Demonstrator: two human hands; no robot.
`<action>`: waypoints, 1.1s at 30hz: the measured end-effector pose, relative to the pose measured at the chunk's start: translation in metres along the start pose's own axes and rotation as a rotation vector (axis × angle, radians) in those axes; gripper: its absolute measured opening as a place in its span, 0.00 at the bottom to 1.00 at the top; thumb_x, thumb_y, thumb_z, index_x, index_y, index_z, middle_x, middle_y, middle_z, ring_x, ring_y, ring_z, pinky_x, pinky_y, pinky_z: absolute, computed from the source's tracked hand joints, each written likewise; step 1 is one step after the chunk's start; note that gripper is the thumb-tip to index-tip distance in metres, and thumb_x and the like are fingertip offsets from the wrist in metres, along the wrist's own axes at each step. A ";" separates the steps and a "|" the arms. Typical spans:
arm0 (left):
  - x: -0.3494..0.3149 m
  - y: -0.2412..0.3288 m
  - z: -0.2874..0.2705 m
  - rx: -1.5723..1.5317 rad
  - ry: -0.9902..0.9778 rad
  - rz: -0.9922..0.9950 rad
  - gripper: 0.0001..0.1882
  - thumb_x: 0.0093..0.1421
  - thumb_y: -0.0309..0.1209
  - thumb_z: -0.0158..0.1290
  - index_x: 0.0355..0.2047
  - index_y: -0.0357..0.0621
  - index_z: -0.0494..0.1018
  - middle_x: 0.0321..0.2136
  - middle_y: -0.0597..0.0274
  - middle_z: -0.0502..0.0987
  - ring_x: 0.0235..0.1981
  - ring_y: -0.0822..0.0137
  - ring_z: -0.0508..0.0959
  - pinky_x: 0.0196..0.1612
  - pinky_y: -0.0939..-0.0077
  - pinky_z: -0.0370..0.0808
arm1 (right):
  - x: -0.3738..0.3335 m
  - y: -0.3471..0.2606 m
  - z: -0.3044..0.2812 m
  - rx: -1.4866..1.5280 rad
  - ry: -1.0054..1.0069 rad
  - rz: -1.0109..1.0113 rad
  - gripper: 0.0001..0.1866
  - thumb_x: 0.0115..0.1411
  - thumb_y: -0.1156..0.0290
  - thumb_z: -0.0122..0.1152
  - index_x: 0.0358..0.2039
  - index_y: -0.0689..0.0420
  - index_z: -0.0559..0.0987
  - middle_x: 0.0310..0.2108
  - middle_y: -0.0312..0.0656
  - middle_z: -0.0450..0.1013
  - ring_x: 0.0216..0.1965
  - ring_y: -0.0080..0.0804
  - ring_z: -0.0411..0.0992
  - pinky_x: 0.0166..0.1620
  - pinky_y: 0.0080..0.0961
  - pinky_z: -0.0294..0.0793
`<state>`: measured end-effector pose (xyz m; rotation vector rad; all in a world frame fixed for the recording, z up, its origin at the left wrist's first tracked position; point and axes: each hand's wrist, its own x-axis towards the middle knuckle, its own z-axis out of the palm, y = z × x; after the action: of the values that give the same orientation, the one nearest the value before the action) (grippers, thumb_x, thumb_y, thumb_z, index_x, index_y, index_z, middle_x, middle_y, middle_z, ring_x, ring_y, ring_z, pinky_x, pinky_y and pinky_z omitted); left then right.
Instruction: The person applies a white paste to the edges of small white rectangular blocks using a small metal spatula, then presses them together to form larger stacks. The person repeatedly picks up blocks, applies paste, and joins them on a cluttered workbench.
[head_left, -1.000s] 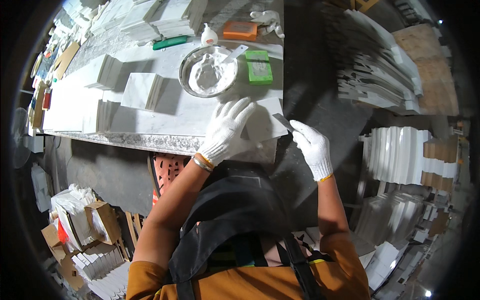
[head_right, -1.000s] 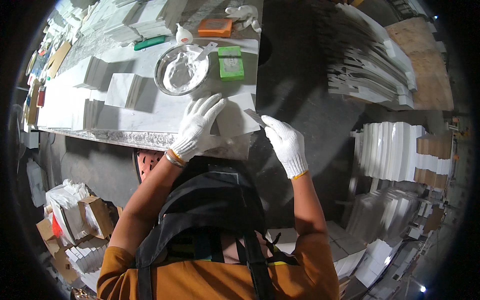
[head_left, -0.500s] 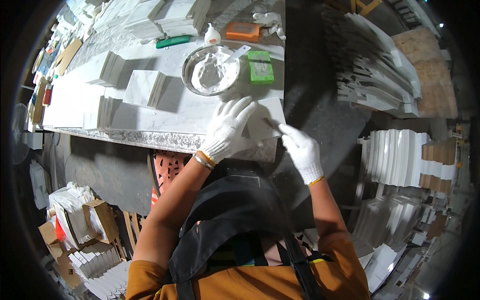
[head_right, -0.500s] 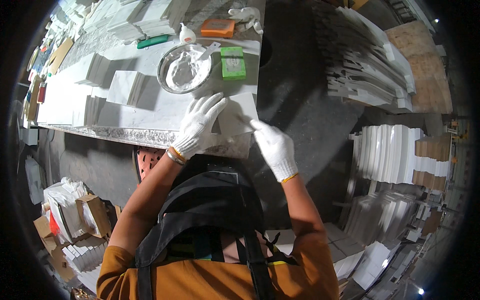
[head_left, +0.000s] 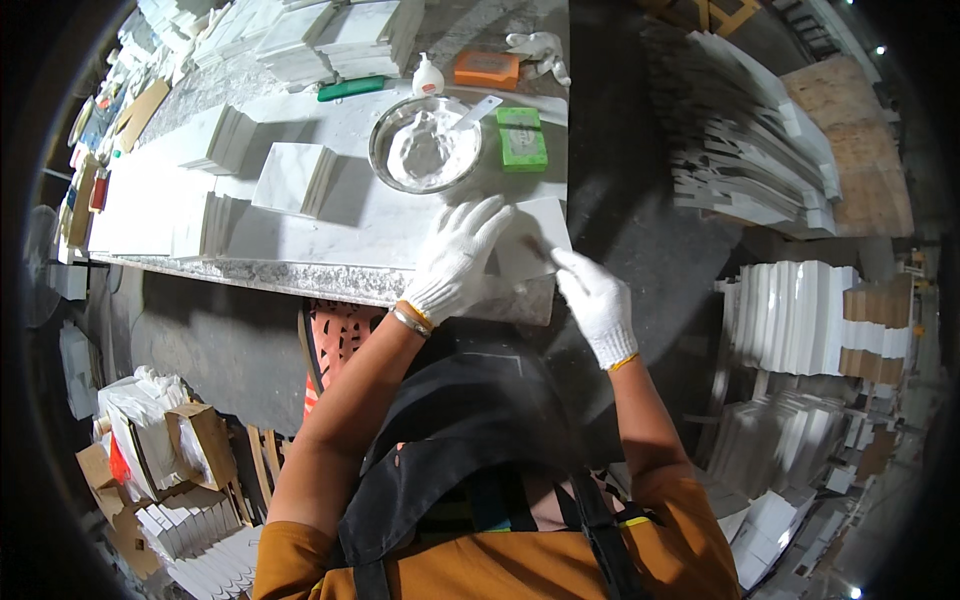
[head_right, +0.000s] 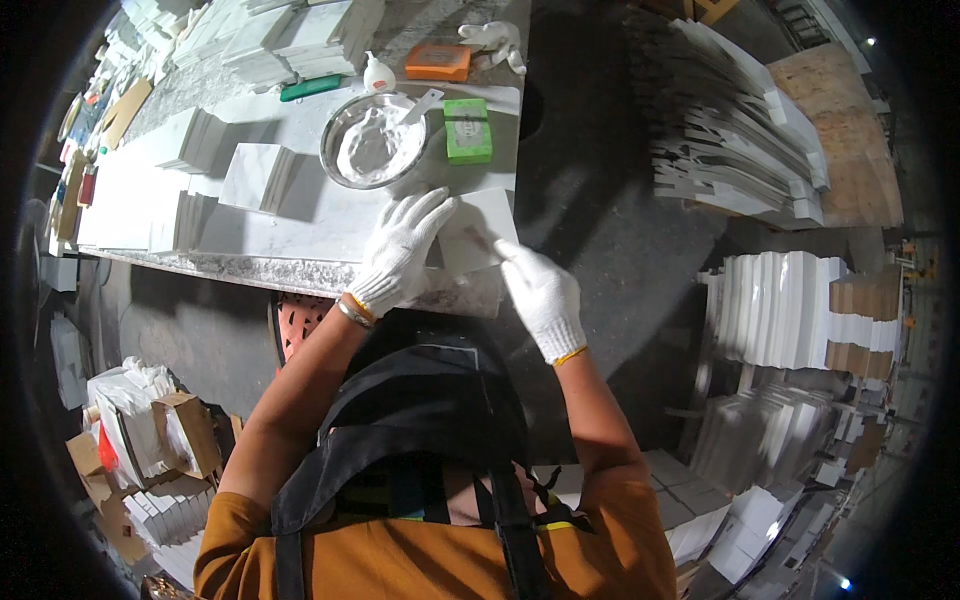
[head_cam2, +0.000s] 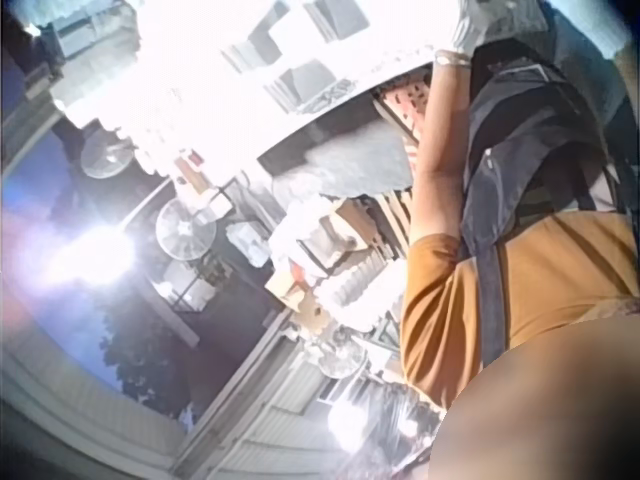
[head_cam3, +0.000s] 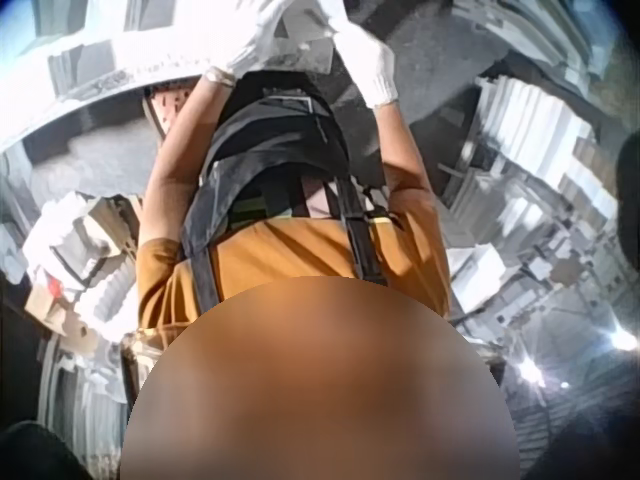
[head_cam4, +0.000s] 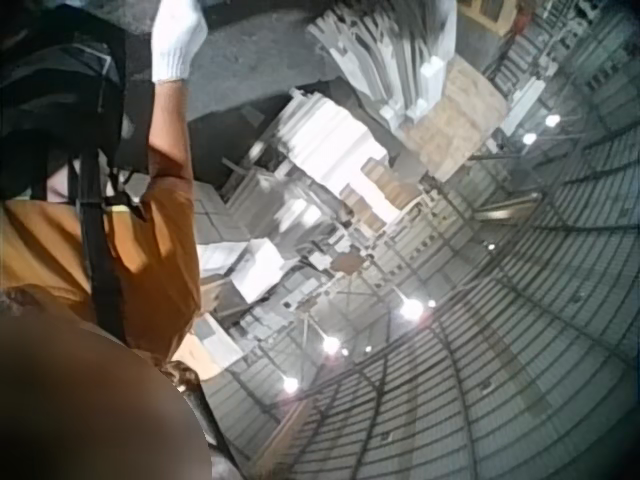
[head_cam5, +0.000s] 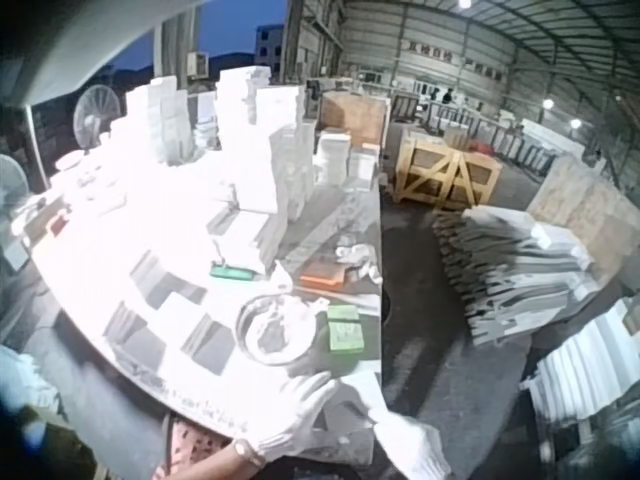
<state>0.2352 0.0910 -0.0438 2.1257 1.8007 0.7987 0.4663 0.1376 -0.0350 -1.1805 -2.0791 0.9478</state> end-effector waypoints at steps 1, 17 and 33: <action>0.000 0.001 -0.001 -0.008 -0.010 -0.002 0.45 0.44 0.41 0.66 0.62 0.40 0.63 0.62 0.49 0.65 0.63 0.47 0.63 0.65 0.54 0.60 | 0.002 0.003 -0.003 -0.008 0.049 0.036 0.12 0.61 0.73 0.61 0.45 0.58 0.82 0.42 0.47 0.80 0.44 0.40 0.80 0.46 0.29 0.78; 0.021 0.030 0.016 0.174 -0.066 -0.041 0.53 0.39 0.50 0.69 0.63 0.41 0.61 0.64 0.45 0.61 0.64 0.42 0.60 0.65 0.47 0.57 | -0.027 0.024 -0.032 0.535 0.094 0.519 0.15 0.63 0.69 0.61 0.49 0.58 0.78 0.32 0.35 0.78 0.28 0.16 0.73 0.30 0.14 0.71; -0.020 0.013 -0.007 0.112 -0.025 -0.195 0.49 0.39 0.46 0.71 0.61 0.43 0.66 0.63 0.42 0.62 0.64 0.42 0.61 0.65 0.50 0.58 | 0.005 0.011 -0.006 -0.167 -0.009 0.025 0.11 0.59 0.68 0.63 0.42 0.53 0.78 0.34 0.45 0.80 0.33 0.46 0.79 0.34 0.35 0.78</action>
<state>0.2404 0.0682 -0.0366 1.9743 2.0444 0.6348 0.4737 0.1481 -0.0400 -1.2908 -2.1903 0.8040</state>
